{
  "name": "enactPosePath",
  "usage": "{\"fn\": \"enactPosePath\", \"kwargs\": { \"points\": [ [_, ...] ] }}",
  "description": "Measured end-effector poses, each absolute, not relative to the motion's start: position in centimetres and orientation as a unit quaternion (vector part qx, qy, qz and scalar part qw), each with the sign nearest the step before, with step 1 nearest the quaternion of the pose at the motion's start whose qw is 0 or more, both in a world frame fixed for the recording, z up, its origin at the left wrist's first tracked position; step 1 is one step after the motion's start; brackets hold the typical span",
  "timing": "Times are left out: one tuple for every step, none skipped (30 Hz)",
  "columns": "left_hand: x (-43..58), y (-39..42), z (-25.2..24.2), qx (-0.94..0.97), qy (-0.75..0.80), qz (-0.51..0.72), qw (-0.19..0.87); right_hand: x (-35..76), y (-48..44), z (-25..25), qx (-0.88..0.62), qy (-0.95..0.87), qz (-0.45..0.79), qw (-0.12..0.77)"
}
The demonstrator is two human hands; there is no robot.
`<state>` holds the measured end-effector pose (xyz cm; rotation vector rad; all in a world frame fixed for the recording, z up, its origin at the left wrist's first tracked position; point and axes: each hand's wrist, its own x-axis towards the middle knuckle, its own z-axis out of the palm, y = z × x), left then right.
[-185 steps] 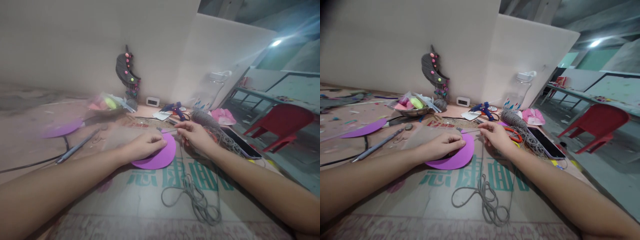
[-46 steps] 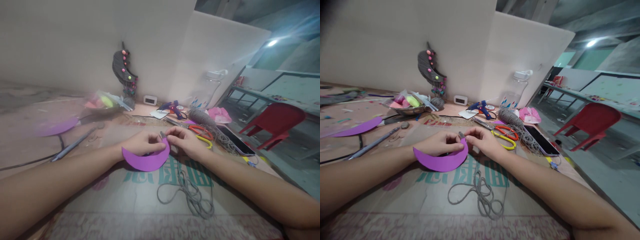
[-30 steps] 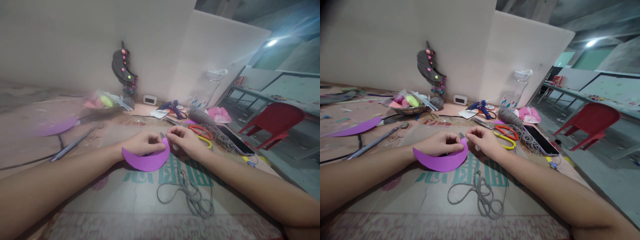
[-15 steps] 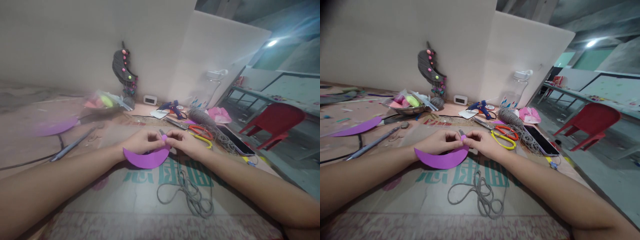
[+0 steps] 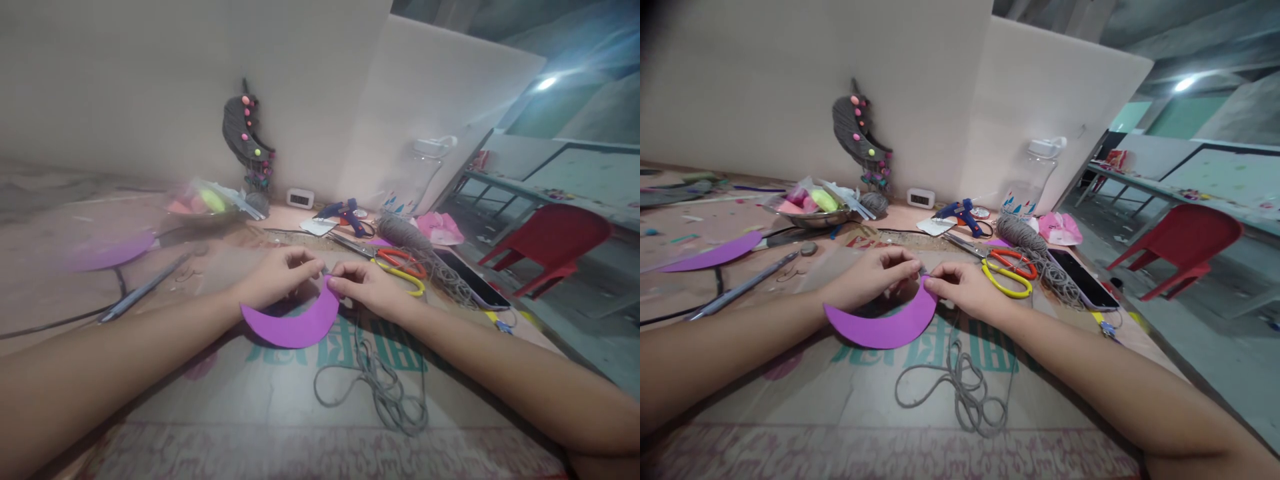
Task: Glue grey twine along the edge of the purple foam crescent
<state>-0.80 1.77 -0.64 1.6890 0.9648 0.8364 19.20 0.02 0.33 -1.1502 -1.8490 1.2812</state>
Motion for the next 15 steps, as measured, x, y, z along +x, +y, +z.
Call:
{"fn": "enactPosePath", "kwargs": {
  "points": [
    [-0.8,1.76,-0.67,0.696,0.397,0.343,0.491,19.19,-0.03,0.39,-0.431,-0.692,0.488,0.313],
    [-0.79,1.74,-0.69,0.696,0.395,0.342,0.493,19.16,-0.09,0.47,-0.43,-0.684,0.492,0.324],
    [-0.78,1.72,-0.7,0.698,0.392,0.338,0.495,19.13,-0.15,0.56,-0.432,-0.676,0.495,0.334],
    [-0.77,1.69,-0.68,0.7,0.389,0.335,0.497,19.1,-0.21,0.65,-0.436,-0.668,0.497,0.342],
    [-0.75,1.66,-0.65,0.702,0.388,0.33,0.498,19.07,-0.26,0.71,-0.441,-0.662,0.498,0.347],
    [-0.73,1.63,-0.6,0.704,0.387,0.326,0.498,19.05,-0.29,0.74,-0.446,-0.657,0.498,0.348],
    [-0.71,1.59,-0.54,0.708,0.386,0.322,0.497,19.04,-0.3,0.74,-0.449,-0.654,0.499,0.348],
    [-0.69,1.57,-0.48,0.711,0.386,0.318,0.494,19.05,-0.28,0.69,-0.448,-0.652,0.501,0.35],
    [-0.68,1.54,-0.42,0.714,0.386,0.315,0.492,19.06,-0.25,0.62,-0.446,-0.651,0.503,0.353],
    [-0.68,1.53,-0.37,0.717,0.385,0.312,0.491,19.08,-0.22,0.54,-0.444,-0.651,0.503,0.355],
    [-0.68,1.53,-0.35,0.719,0.384,0.309,0.49,19.11,-0.18,0.45,-0.443,-0.652,0.502,0.356],
    [-0.7,1.53,-0.34,0.719,0.382,0.309,0.491,19.12,-0.15,0.38,-0.443,-0.652,0.501,0.357],
    [-0.72,1.54,-0.34,0.719,0.381,0.308,0.493,19.13,-0.14,0.32,-0.444,-0.652,0.5,0.357],
    [-0.74,1.55,-0.35,0.718,0.38,0.308,0.495,19.12,-0.14,0.28,-0.445,-0.652,0.499,0.356],
    [-0.76,1.55,-0.37,0.717,0.378,0.308,0.498,19.1,-0.15,0.26,-0.445,-0.652,0.499,0.357]
  ]
}}
